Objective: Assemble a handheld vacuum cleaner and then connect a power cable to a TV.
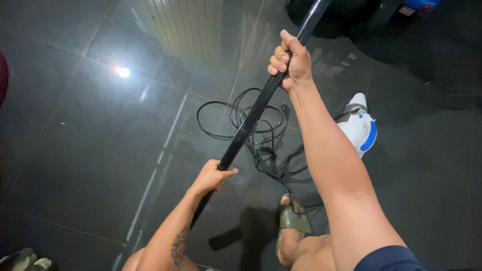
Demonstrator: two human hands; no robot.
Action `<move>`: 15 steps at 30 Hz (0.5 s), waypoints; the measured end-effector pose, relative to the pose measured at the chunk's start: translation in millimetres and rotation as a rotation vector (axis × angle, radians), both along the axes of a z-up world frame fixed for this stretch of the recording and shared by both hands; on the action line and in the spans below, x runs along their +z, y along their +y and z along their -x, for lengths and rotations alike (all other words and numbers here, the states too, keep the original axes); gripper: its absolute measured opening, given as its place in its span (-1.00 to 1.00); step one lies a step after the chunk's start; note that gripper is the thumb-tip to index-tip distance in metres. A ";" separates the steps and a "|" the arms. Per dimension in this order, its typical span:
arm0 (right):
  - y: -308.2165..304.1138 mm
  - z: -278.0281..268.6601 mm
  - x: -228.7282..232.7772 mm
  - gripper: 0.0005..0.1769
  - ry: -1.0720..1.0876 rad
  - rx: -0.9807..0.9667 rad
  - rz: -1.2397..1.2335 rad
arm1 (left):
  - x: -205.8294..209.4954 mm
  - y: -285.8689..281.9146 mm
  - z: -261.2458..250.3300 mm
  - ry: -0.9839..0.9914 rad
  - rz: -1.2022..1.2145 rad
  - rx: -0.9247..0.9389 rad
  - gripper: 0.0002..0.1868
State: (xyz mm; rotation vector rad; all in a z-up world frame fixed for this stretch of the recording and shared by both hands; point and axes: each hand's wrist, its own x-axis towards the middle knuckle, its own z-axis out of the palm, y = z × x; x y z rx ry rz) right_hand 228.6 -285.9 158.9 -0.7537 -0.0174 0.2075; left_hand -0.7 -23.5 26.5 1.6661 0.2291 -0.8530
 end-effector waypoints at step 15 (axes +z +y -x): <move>42.0 15.6 15.0 -0.62 0.190 -0.285 0.252 | 74.8 -43.0 -8.2 -0.391 -0.440 0.218 -0.44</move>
